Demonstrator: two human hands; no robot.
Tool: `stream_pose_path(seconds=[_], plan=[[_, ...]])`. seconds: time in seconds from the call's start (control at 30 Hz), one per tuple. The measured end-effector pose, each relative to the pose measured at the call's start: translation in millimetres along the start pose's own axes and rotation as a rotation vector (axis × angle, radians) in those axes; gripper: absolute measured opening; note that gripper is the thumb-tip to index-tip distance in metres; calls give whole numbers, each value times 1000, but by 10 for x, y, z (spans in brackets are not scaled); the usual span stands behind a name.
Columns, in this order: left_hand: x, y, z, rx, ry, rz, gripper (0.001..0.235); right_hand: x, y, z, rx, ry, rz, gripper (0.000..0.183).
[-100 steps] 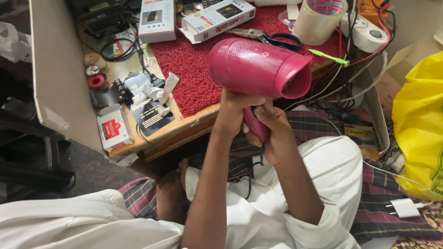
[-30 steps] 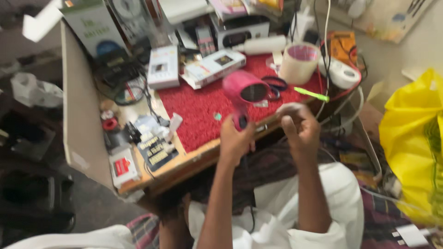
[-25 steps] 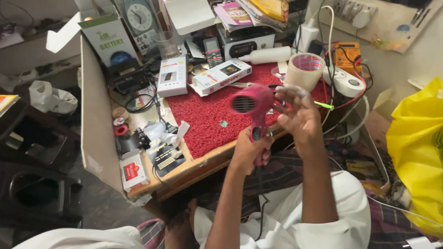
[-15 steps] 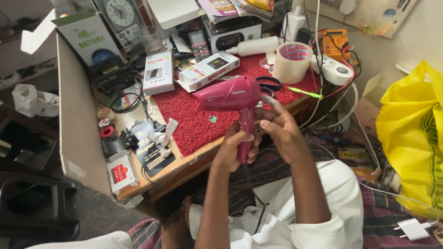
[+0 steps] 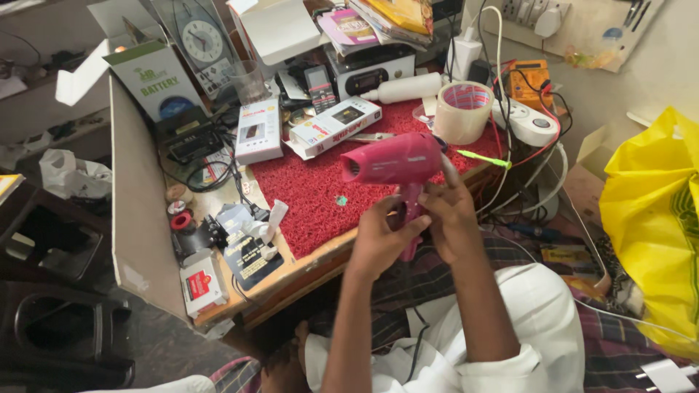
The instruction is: The person disassembles a pink hair dryer, removes the front grille, and manipulates internal components with their hands. They then reassemble the hair dryer by snapping the grille back into place and inspect the exterior.
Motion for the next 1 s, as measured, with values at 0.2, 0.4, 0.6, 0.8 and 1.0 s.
stream_pose_path(seconds=[0.2,0.4,0.6,0.8,1.0], plan=[[31,-70,-2,111,73,-84,24,-20,58,-58,-25,54,-190,53],[335,-80,76,109,-217,-475,25,-67,198,-36,0,37,15,65],[332,-127,91,70,-96,-764,29,87,360,-51,28,47,0,60],[438,-190,145,169,-226,-811,33,154,518,-65,60,12,-12,57],[345,-201,127,139,-219,-802,30,227,557,-44,100,59,-24,59]])
Point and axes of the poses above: each hand's wrist, its own z-axis away from the middle knuckle, its own y-axis out of the back of the hand, x = y × z, the point moved 7 cm from there along -z, towards the middle knuckle, and after that the axes turned 3 degrees about -x, right-handed, at the moved point
